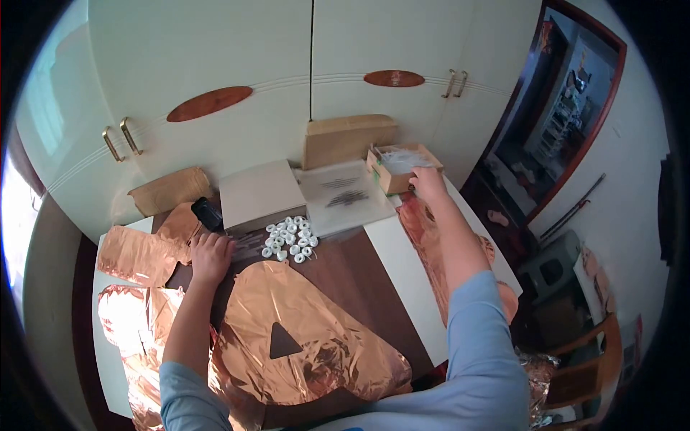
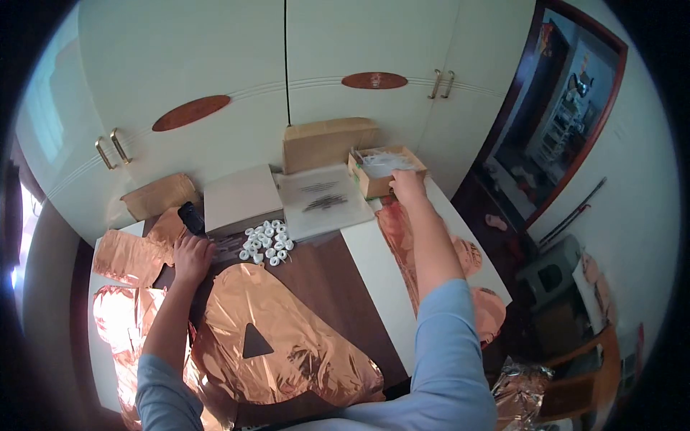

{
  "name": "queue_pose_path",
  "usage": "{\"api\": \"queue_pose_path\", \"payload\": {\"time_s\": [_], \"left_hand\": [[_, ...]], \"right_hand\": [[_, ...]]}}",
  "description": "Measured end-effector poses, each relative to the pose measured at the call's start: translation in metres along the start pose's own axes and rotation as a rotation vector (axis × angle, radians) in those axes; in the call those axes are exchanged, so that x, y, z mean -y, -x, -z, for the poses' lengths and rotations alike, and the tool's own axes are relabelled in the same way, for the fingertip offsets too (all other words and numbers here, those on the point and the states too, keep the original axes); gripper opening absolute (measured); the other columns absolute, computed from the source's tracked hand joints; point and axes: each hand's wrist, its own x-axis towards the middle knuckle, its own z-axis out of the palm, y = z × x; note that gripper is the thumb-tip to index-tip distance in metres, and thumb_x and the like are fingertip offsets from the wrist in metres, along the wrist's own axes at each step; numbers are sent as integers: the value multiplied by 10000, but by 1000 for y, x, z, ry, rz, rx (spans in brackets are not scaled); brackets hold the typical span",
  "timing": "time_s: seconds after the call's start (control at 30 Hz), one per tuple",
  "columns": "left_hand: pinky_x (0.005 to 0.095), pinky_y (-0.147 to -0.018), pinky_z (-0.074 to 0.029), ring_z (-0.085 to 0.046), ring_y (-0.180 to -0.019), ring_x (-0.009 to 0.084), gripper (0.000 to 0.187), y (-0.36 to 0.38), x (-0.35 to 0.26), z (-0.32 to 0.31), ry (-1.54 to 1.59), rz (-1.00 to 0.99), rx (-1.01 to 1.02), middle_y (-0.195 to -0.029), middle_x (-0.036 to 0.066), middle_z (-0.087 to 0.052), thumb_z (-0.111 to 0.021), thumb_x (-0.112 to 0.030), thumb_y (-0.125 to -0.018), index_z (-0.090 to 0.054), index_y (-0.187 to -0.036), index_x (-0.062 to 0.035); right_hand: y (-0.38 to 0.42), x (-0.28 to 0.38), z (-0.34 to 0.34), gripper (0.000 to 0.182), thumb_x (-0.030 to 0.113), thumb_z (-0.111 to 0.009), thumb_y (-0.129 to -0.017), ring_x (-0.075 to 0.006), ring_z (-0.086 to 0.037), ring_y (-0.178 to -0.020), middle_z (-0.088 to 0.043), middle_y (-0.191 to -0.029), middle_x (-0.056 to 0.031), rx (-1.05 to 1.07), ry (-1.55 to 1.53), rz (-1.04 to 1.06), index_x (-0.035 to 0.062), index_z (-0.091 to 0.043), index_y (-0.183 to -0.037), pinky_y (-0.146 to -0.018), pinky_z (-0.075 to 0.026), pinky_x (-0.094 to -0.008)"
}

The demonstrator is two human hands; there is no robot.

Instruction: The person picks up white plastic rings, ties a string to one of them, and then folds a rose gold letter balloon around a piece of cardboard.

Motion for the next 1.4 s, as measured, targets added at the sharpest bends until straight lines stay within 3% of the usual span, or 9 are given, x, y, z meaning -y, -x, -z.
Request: {"api": "queue_pose_path", "payload": {"time_s": [0.13, 0.4, 0.5, 0.63, 0.77, 0.87, 1.13, 1.17, 1.4], "left_hand": [[430, -824, -422, -613, -858, 258, 160, 0, -1, -7, -25, 36, -69, -827, 43, -644, -690, -268, -863, -684, -813, -117], [439, -840, -439, -622, -874, 283, 164, -8, -12, 26, -4, 136, -12, -878, 71, -652, -685, -268, -876, -710, -922, -113], [454, -830, -489, -641, -920, 321, 206, -1, -8, 45, 130, 218, 113, -927, 96, -660, -686, -268, -867, -712, -967, -89], [458, -800, -542, -670, -905, 375, 251, 17, 4, 75, 232, 397, 313, -1009, 149, -684, -650, -267, -874, -713, -999, -58], [412, -814, -534, -687, -926, 316, 236, 25, 6, 116, 267, 495, 361, -976, 153, -709, -636, -208, -858, -711, -1001, -36], [405, -804, -535, -689, -924, 295, 233, 36, 12, 126, 212, 546, 605, -940, 133, -717, -655, -222, -837, -708, -992, -57], [436, -799, -543, -664, -904, 336, 225, 56, 18, 102, -14, 130, 733, -965, 122, -672, -686, -153, -731, -700, -944, -86], [440, -795, -551, -673, -960, 320, 244, 52, 11, 103, -48, 147, 771, -1047, 129, -672, -687, -162, -733, -717, -965, -90], [431, -848, -553, -648, -1045, 323, 195, 16, 2, 47, 11, 70, 597, -1084, 110, -654, -620, -130, -843, -678, -1020, -74]], "right_hand": [[-4, 2, -12, 238, 152, -677, -870, -396, -658, -971, -690, -1022, -208, 23, -39, -41, 43, -669, -1082, -852, -527, -474], [21, 24, -9, 344, 148, -589, -922, -426, -654, -958, -682, -1012, -244, -31, -60, -126, 25, -527, -1237, -820, -521, -526], [52, 57, 28, 215, 120, -556, -908, -419, -662, -939, -682, -1007, -228, -30, -35, -87, -3, -579, -1083, -806, -534, -519], [107, 89, 45, 145, 156, -559, -917, -399, -656, -879, -677, -938, -205, -75, 32, 278, 27, -624, -912, -761, -520, -491], [155, 139, 51, 109, 140, -645, -877, -365, -659, -855, -678, -891, -171, 202, -393, 350, 35, -670, -891, -739, -519, -447], [168, 178, 47, 103, 121, -664, -865, -333, -654, -828, -674, -855, -144, 254, -572, 496, 27, -688, -900, -740, -515, -409], [165, 281, 13, 137, 167, -645, -875, -331, -661, -841, -681, -868, -138, 302, -596, 628, 48, -702, -913, -744, -522, -418], [164, 287, 11, 139, 169, -645, -874, -330, -661, -838, -681, -864, -138, 285, -598, 647, 49, -702, -914, -743, -523, -417], [158, 289, 23, 134, 155, -645, -870, -336, -664, -821, -682, -847, -139, 252, -607, 613, 43, -699, -916, -738, -528, -406]]}}
